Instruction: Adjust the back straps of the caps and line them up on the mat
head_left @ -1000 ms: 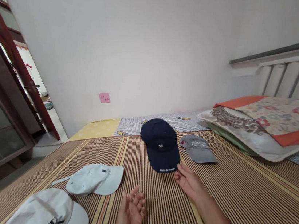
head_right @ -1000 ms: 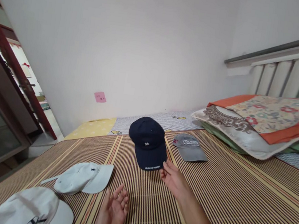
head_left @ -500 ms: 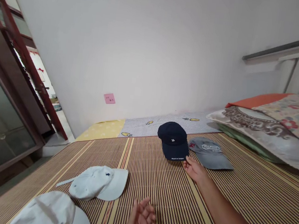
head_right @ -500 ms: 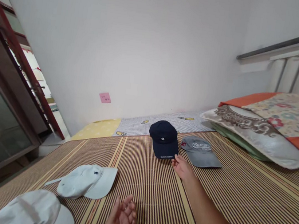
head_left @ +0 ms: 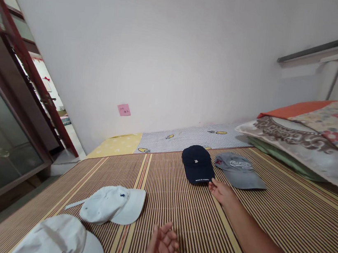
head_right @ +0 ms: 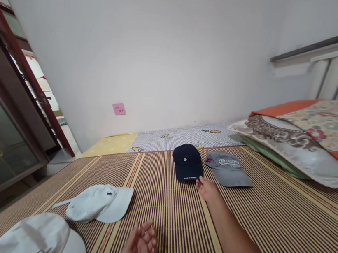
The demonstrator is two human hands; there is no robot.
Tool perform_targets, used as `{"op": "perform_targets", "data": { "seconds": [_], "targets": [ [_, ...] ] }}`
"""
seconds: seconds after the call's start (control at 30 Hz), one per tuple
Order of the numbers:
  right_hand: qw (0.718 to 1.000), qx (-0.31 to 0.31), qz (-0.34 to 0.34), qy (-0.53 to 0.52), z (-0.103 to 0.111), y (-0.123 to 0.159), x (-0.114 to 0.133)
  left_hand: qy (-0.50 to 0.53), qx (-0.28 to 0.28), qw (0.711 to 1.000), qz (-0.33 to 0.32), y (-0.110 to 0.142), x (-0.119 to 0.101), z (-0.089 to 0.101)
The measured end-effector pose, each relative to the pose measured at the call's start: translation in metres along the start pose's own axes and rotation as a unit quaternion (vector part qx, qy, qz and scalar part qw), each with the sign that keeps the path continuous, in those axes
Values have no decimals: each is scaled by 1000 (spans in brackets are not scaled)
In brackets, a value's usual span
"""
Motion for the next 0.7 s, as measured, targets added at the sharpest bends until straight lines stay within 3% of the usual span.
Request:
{"op": "perform_targets", "data": {
  "seconds": [0.2,0.47,0.7],
  "targets": [
    [994,-71,-31,77,16,3,-3,-6,-3,1000,-1,3,0,-1],
    [980,-98,-29,171,28,14,2,-11,-39,999,3,7,-1,-5],
    [980,-113,17,161,76,33,30,-13,-29,999,16,-4,6,1]
  ]
}}
Point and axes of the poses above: each hand's wrist, its own y-axis away from the middle knuckle, its own z-axis out of the back of the hand, x = y × z, the point moved 5 cm from there along -y, towards the middle knuckle, and after that the axes turned 15 degrees about -x, right-handed, at the moved point
